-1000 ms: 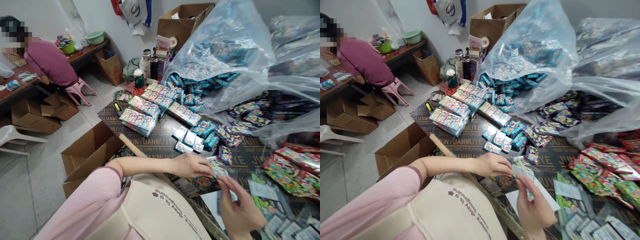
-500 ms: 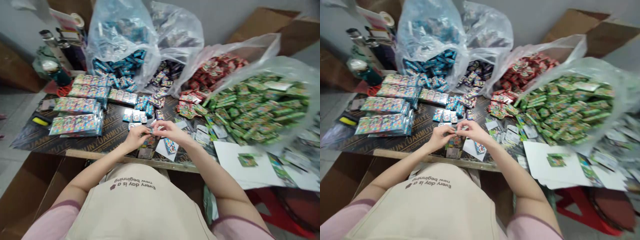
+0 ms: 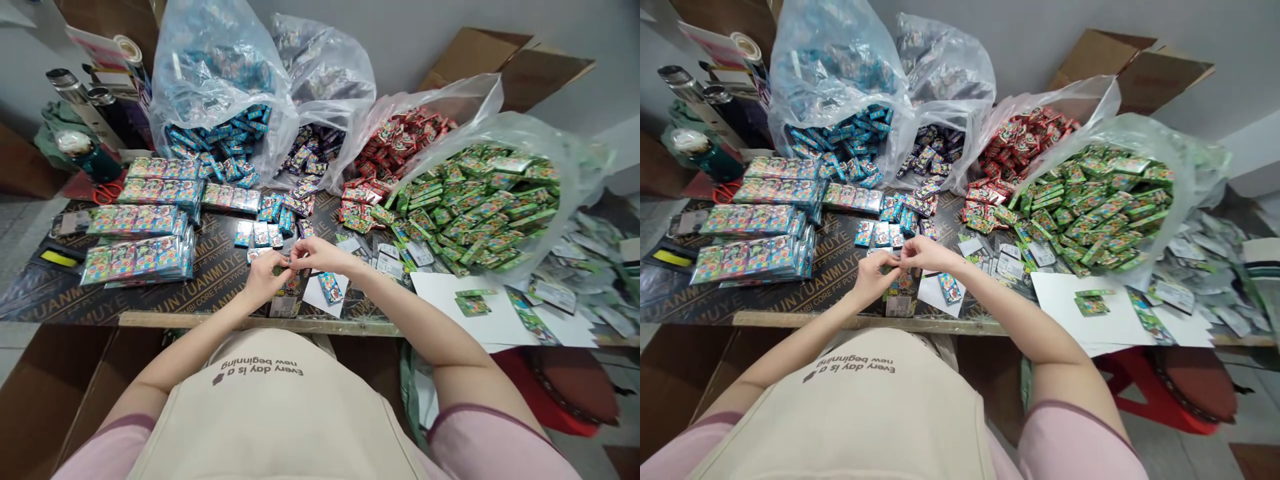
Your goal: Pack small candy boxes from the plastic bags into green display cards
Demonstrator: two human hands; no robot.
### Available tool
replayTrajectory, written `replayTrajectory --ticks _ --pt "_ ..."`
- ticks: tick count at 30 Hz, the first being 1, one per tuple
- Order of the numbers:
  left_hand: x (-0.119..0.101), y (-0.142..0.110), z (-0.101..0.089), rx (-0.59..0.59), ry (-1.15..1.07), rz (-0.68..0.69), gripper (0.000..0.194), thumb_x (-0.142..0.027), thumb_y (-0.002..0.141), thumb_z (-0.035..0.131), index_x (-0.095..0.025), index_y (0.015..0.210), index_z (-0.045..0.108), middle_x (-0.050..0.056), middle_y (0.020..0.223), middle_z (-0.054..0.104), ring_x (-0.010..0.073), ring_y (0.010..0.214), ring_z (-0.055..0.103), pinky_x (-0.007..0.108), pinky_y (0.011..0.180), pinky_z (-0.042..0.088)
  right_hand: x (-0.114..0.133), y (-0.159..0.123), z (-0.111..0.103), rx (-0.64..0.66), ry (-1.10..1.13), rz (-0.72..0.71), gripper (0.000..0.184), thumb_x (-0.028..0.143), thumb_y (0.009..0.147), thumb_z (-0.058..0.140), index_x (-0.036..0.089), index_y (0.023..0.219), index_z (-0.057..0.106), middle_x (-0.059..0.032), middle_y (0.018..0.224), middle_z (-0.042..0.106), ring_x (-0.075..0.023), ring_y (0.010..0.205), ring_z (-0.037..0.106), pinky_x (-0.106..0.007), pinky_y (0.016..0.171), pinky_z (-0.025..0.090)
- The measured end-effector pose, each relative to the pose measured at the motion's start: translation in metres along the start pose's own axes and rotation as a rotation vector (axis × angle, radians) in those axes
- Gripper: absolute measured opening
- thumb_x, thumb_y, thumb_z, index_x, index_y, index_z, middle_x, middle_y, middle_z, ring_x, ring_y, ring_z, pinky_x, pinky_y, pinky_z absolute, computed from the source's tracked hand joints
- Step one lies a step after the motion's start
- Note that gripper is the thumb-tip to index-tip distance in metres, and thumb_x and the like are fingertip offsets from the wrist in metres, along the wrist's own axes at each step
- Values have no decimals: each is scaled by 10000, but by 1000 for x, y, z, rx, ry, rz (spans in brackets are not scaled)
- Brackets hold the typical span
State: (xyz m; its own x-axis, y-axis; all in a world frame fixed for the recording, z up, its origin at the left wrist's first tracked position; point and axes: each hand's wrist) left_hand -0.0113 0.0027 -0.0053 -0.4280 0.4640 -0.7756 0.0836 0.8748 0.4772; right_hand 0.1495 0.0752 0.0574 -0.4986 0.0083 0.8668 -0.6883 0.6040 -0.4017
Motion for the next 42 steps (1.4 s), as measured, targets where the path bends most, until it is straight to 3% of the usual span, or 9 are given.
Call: replayTrajectory --ticks 13,18,25,28,32,35,39,42 --pt "-2 -2 -4 58 -21 -82 198 -218 683 765 -180 704 572 29 763 674 184 754 640 309 703 490 -13 8 -4 10 79 0 207 335 642 686 162 627 574 46 557 520 -71 528 400 -230 526 304" --pt "-5 -1 1 -3 -19 -147 233 -297 713 758 -174 661 568 24 718 665 169 702 627 296 680 475 -10 8 -4 -8 36 7 145 277 670 656 160 639 576 40 561 525 -80 526 413 -234 528 304" --pt "3 2 0 66 8 -176 199 -104 652 760 -171 715 584 25 798 678 181 782 635 295 702 476 -3 -4 17 -316 -255 -111 120 159 744 598 174 647 530 -8 687 593 -128 663 513 -250 638 383" --pt "6 4 -2 73 -19 -167 162 -88 676 725 -171 714 591 28 795 679 181 779 641 303 717 485 -1 -13 21 -379 -219 -136 131 172 765 581 184 659 506 -37 767 633 -153 717 550 -267 676 413" --pt "9 7 -3 56 -71 -209 121 -65 744 616 -173 691 601 25 778 687 170 771 649 295 718 498 9 -24 7 -462 -122 -196 136 264 815 568 195 710 517 -66 879 670 -194 851 602 -304 766 437" --pt "10 9 -3 75 -77 -266 78 -96 740 626 -169 713 620 12 737 684 146 676 624 260 632 480 10 -21 -4 -382 -245 -175 124 238 781 606 193 681 548 -56 861 675 -203 883 598 -306 787 424" --pt "5 9 -5 81 -45 -282 45 -129 736 647 -161 763 630 -2 719 675 109 582 558 230 570 437 2 -3 -6 -142 -304 -55 101 193 736 619 175 648 573 -17 682 634 -158 695 567 -267 665 405" --pt "2 9 -6 91 -42 -263 54 -118 742 635 -158 777 626 5 740 678 114 616 573 233 595 449 -3 8 -4 -75 -295 -36 72 184 739 604 165 673 584 -5 643 616 -132 612 537 -255 618 393"
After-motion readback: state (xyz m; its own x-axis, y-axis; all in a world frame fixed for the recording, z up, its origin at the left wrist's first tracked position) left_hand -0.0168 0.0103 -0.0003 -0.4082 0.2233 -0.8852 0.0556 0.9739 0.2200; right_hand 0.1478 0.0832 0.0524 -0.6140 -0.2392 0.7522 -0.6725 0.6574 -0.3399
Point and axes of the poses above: each hand's wrist, its own y-axis towards the middle knuckle, its own z-axis out of the palm, x = y × z
